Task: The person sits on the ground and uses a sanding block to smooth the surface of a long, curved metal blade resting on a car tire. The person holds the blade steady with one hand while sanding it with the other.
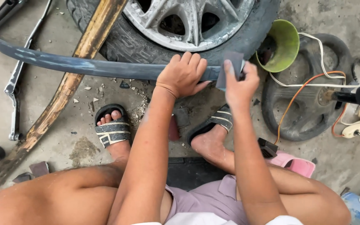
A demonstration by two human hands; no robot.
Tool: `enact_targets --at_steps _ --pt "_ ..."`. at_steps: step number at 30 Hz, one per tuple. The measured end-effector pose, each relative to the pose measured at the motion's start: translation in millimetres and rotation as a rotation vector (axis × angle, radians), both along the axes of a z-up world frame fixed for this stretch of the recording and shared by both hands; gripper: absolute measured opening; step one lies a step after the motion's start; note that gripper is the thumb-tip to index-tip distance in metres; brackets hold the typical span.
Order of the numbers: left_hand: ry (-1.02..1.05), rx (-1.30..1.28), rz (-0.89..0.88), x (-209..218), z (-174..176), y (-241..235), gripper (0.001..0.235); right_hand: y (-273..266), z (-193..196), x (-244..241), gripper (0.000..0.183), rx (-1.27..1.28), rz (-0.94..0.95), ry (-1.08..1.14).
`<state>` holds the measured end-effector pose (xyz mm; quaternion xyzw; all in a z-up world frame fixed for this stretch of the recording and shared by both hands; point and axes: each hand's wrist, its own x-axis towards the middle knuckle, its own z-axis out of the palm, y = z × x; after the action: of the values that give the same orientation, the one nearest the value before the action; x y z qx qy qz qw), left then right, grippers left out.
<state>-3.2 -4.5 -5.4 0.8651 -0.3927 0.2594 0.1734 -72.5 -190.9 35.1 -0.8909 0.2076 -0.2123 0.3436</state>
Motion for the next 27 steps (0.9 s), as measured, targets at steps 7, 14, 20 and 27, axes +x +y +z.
enact_targets --at_steps 7,14,20,27 --pt "-0.012 0.017 -0.004 1 0 -1 0.05 -5 -17 37 0.041 -0.279 0.01 -0.025" --pt "0.004 0.022 -0.016 5 7 3 0.046 6 -2 24 0.043 -0.33 0.037 -0.031" --pt "-0.014 0.043 -0.031 2 4 3 0.049 15 4 30 0.04 -0.328 0.003 -0.061" --pt "0.003 0.03 -0.015 0 -1 1 0.053 -6 16 -29 0.03 -0.028 -0.035 0.066"
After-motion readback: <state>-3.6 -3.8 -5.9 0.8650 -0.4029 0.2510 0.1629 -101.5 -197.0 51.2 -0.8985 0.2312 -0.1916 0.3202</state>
